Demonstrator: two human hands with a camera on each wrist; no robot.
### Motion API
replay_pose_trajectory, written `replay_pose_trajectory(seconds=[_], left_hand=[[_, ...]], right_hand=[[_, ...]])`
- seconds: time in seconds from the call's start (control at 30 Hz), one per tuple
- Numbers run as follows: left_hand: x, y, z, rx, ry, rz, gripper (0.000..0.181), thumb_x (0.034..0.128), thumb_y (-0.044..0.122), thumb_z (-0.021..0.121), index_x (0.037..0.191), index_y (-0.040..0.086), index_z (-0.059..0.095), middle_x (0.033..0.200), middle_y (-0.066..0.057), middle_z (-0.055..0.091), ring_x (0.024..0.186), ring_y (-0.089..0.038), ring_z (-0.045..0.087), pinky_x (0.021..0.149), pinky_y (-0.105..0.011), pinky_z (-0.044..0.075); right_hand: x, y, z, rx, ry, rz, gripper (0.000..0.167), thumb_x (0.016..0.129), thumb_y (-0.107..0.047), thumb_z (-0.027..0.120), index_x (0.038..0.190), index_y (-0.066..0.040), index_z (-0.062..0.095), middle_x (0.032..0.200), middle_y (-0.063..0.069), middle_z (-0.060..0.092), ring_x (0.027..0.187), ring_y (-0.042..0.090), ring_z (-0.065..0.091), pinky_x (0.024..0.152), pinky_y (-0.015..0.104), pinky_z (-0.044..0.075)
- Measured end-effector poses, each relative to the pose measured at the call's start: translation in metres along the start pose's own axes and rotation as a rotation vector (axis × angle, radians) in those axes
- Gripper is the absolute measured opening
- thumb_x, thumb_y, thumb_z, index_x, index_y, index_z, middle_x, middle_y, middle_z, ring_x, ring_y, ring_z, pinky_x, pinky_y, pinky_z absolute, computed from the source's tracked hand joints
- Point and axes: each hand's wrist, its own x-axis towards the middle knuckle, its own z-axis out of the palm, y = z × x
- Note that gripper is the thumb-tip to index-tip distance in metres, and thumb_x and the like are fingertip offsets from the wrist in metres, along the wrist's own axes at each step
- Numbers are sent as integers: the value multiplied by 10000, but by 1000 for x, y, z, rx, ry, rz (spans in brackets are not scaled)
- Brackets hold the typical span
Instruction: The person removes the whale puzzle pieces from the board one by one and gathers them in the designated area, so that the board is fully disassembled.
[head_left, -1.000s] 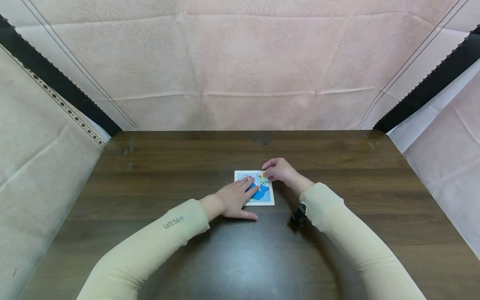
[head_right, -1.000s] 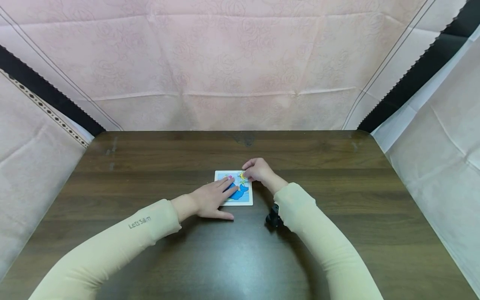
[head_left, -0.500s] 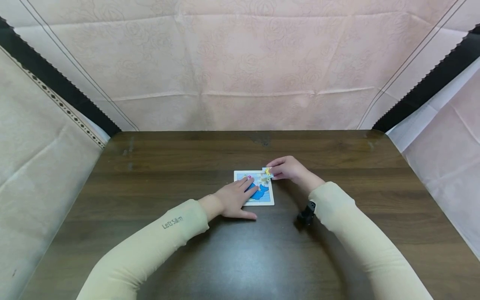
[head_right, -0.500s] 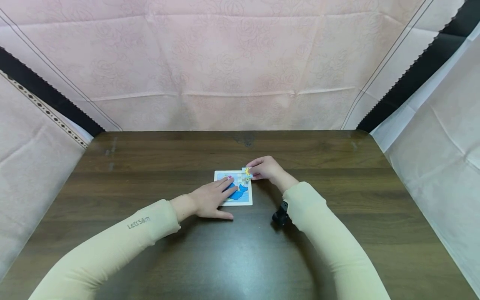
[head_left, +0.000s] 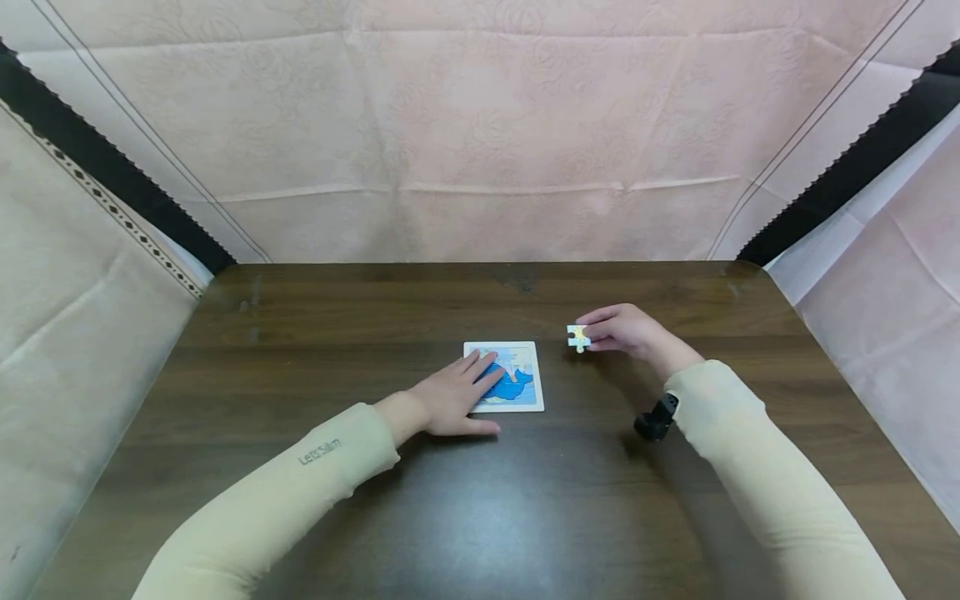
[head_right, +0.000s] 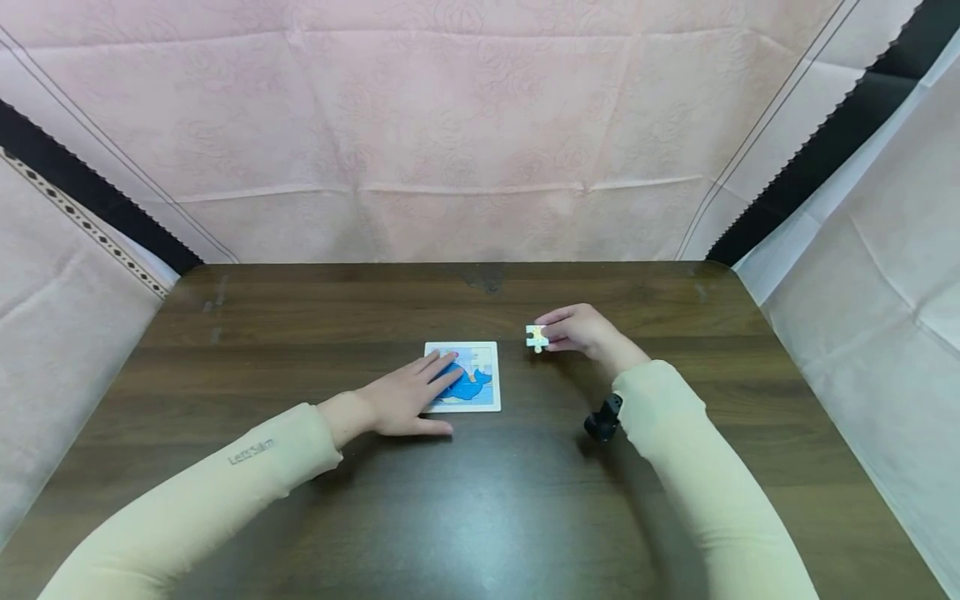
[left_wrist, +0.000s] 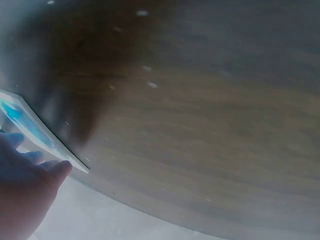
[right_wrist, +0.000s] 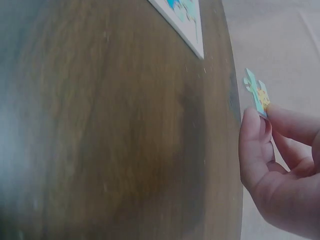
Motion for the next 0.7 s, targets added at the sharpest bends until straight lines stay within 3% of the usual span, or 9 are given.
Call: replay_pose_trajectory(seconds=[0.23, 0.4, 0.5, 0.7], left_hand=[[-15, -11, 4, 1, 8, -13, 876, 850, 690, 426, 1515, 199, 138, 1594, -56, 68, 1464, -285, 87, 1176, -421, 167], [-24, -16, 11, -21, 5, -17, 886, 845, 697, 431, 1516, 203, 129, 1593, -55, 69, 1460, -306, 93, 1166, -445, 191], [-26, -16, 14, -29, 4, -20, 888, 844, 700, 429, 1517, 207, 123, 1594, -52, 59, 1461, -310, 82, 1165, -454, 189], [-26, -16, 16, -21, 8, -7, 883, 846, 699, 425, 1515, 199, 138, 1595, -57, 51, 1464, -289, 76, 1176, -438, 158]], right_hand=[[-7, 9, -25, 47, 18, -10, 399, 926, -28, 538, 1285, 118, 445, 889, -30, 597, 773, 69, 619, 744, 194, 542], [-9, 18, -41, 84, 19, 2, 151, 919, -7, 541, 1024, -56, 639, 844, -35, 617, 754, 74, 625, 727, 200, 547], [-9, 22, -48, 99, 10, 15, 203, 920, 1, 534, 870, -154, 655, 833, -36, 621, 746, 69, 625, 718, 197, 547], [-9, 31, -57, 102, 2, 40, 197, 925, 4, 522, 908, -127, 668, 821, -41, 627, 737, 57, 619, 707, 190, 542]])
